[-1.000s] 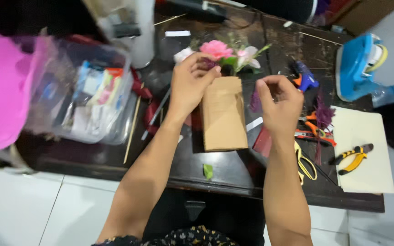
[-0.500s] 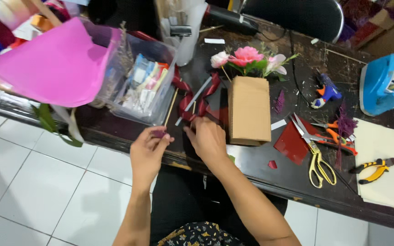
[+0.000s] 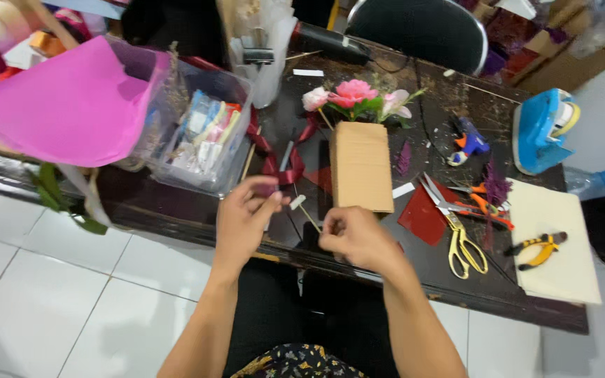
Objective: The person trims artificial flower stems using orange shears and inserts them into a cardboard box. They handle ribbon and tape while organizing the floral arrangement at a workstation.
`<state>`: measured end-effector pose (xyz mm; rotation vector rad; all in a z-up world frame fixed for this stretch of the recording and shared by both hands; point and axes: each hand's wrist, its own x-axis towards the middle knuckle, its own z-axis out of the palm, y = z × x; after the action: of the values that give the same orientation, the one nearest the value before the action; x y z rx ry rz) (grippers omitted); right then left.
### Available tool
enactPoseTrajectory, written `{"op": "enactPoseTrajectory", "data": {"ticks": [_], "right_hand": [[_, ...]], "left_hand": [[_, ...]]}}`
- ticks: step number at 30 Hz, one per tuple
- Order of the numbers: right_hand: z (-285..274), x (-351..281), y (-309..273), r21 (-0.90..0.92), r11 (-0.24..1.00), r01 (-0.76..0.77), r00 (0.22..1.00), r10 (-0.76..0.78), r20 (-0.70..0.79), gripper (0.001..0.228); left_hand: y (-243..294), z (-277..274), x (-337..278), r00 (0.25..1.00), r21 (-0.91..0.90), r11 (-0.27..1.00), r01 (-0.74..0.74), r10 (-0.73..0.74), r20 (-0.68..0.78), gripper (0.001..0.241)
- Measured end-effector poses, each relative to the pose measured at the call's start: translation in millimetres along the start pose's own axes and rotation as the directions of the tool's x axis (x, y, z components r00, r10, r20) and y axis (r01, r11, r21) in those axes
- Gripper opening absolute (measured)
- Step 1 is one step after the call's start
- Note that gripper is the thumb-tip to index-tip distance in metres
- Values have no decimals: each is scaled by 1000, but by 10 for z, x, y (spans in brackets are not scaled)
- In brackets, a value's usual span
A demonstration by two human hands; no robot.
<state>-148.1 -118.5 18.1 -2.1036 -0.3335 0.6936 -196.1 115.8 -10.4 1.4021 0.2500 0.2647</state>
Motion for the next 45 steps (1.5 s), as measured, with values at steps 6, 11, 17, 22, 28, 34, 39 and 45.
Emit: {"op": "enactPoseTrajectory", "data": {"ticks": [6,11,17,22,28,34,39,45], "right_hand": [[-940,-46,166,53,933,356,861,-305,-407,23],[-1507,415,238,9,790,613,621,-475,-623,22],[-1498,687,481,-36,749,662,427,-416,-803,16],[-1359,615,522,-133,778,614,370,-433,-822,11],[-1357,585,428,-253,758,601,331,-525,-785,10],[-1246,567,426,-669,689,280,282,-725,-629,13],[-1220,530,369,-730,632,262,223,-775,-591,11],[-1170,559,407,-819,570,59,172,-814,-555,20]], "left_hand": [[77,802,861,972,-106,988,-110,129,197,30],[325,1410,1515,951,-134,976,-170,198,237,29],[226,1631,1769,968,-98,990,-100,120,220,27],[172,1598,1627,955,-57,997,-55,69,287,29],[172,1473,1617,957,-27,988,-149,151,248,21],[284,1523,1431,953,-7,986,-167,163,256,21],[153,1673,1362,805,24,819,-573,557,203,19],[313,1738,1195,636,143,620,-772,756,157,19]]}}
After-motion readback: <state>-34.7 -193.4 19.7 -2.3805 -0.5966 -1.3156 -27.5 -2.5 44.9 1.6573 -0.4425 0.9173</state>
